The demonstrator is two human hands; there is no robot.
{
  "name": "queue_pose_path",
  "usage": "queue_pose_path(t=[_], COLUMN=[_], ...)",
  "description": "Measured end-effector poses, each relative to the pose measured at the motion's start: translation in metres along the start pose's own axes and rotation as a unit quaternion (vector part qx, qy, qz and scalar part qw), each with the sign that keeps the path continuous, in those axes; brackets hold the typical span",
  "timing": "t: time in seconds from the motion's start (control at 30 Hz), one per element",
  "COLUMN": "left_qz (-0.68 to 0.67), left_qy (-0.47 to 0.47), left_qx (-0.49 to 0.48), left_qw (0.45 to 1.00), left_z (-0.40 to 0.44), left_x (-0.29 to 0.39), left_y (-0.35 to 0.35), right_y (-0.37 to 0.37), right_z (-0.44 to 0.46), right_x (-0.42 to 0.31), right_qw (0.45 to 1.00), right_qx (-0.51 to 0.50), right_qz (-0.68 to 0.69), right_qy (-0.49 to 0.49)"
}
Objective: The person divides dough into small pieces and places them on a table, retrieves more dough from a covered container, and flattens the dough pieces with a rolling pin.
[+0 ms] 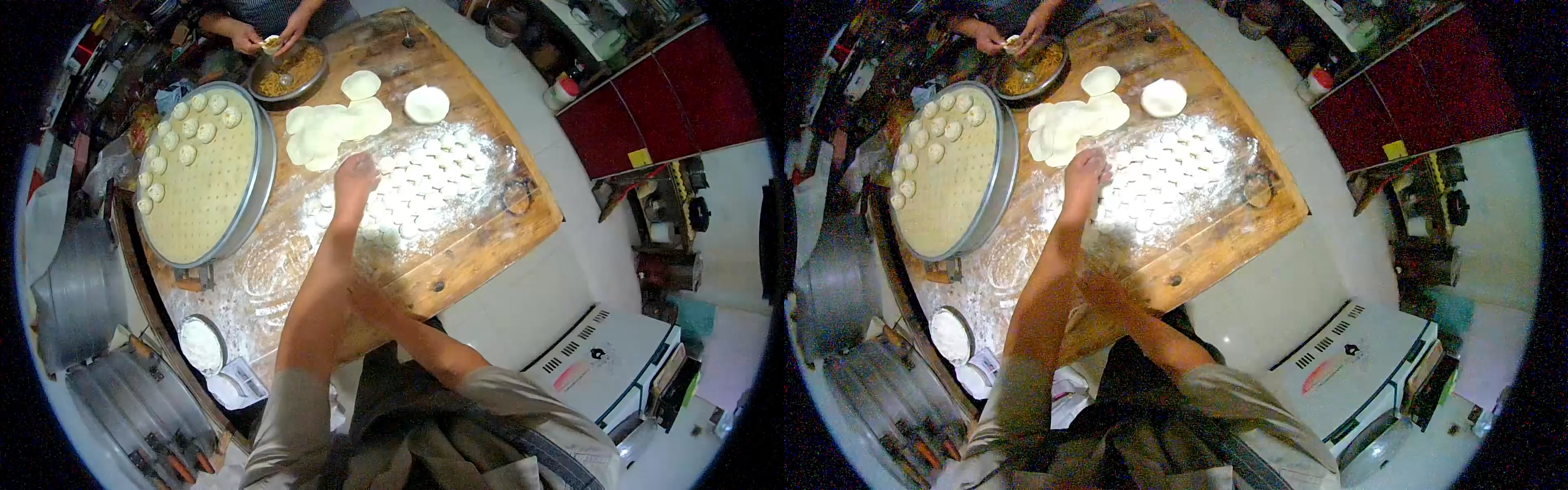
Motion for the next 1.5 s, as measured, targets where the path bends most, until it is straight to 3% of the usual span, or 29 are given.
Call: queue_pose_path(t=[0.07,0.17,0.27,0.37,0.4,0.53,0.67,0.77,0.83,0.87,0.9,0.97,1.03,1.1,1.17,1.2,1.23,1.3,1.4,1.47,1.5], left_qz=[0.014,0.126,0.338,0.393,0.433,0.539,0.543,0.602,0.596,0.606,0.615,0.605,0.607,0.632,0.628,0.614,0.612,0.724,0.707,0.699,0.694], left_qy=[0.015,-0.017,0.047,0.099,0.031,0.218,0.264,0.186,0.197,0.162,0.127,0.080,-0.003,0.014,0.154,0.175,0.171,0.112,0.122,0.149,0.171], left_qx=[-0.014,0.062,0.160,0.184,0.159,0.086,-0.009,-0.044,-0.008,0.050,0.110,0.104,0.071,0.060,0.060,0.093,0.092,0.093,0.085,0.087,0.099], left_qw=[1.000,0.990,0.926,0.895,0.887,0.809,0.797,0.776,0.778,0.777,0.770,0.786,0.791,0.773,0.761,0.764,0.766,0.674,0.691,0.694,0.693], left_z=[-0.024,-0.079,-0.132,-0.131,-0.126,-0.071,-0.020,-0.026,-0.042,-0.053,-0.066,-0.115,-0.159,-0.174,-0.172,-0.166,-0.167,-0.163,-0.148,-0.143,-0.142], left_x=[-0.016,-0.041,-0.054,-0.088,-0.063,-0.045,-0.048,-0.033,-0.043,-0.054,-0.062,-0.065,-0.068,-0.079,-0.079,-0.087,-0.090,-0.100,-0.110,-0.110,-0.112], left_y=[-0.033,-0.092,-0.144,-0.181,-0.171,-0.155,-0.157,-0.165,-0.182,-0.196,-0.208,-0.218,-0.224,-0.232,-0.228,-0.221,-0.210,-0.194,-0.200,-0.201,-0.204], right_y=[0.001,0.005,0.004,0.003,0.004,0.011,0.000,-0.006,-0.026,-0.026,-0.025,-0.018,-0.009,-0.004,-0.007,-0.006,-0.006,-0.007,-0.005,-0.008,-0.010], right_z=[0.000,-0.004,-0.006,-0.002,0.000,-0.006,-0.007,-0.004,0.009,0.007,0.004,-0.006,-0.014,-0.006,-0.005,-0.004,-0.004,-0.002,0.001,-0.004,-0.010], right_x=[0.002,0.006,0.004,0.000,0.000,0.005,-0.005,-0.013,-0.032,-0.034,-0.034,-0.027,-0.015,-0.012,-0.013,-0.013,-0.012,-0.009,-0.010,-0.010,-0.017], right_qw=[1.000,0.999,0.998,0.997,0.996,0.993,0.992,0.981,0.953,0.953,0.966,0.976,0.972,0.973,0.983,0.983,0.979,0.973,0.984,0.981,0.982], right_qx=[0.004,0.009,0.012,0.015,0.017,0.031,0.045,0.051,-0.217,-0.220,-0.167,-0.121,0.025,0.072,0.031,0.026,0.044,0.058,0.038,0.178,0.176], right_qz=[0.002,0.001,-0.008,-0.027,-0.033,-0.060,-0.102,-0.171,-0.207,-0.205,-0.197,-0.180,-0.194,-0.175,-0.169,-0.168,-0.184,-0.204,-0.169,0.040,0.036], right_qy=[-0.010,-0.032,-0.055,-0.073,-0.078,-0.100,-0.060,-0.081,0.034,0.030,0.017,0.000,-0.130,-0.132,-0.068,-0.068,-0.079,-0.087,-0.049,-0.061,-0.060])
Point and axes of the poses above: each hand's wrist, its own z-axis towards the middle knuckle, its own y-axis out of the palm, x = y × z, the point moved 1 cm from there along z, towards the middle knuckle, and after that the axes turned 10 degrees about z, right-handed, at the moved point
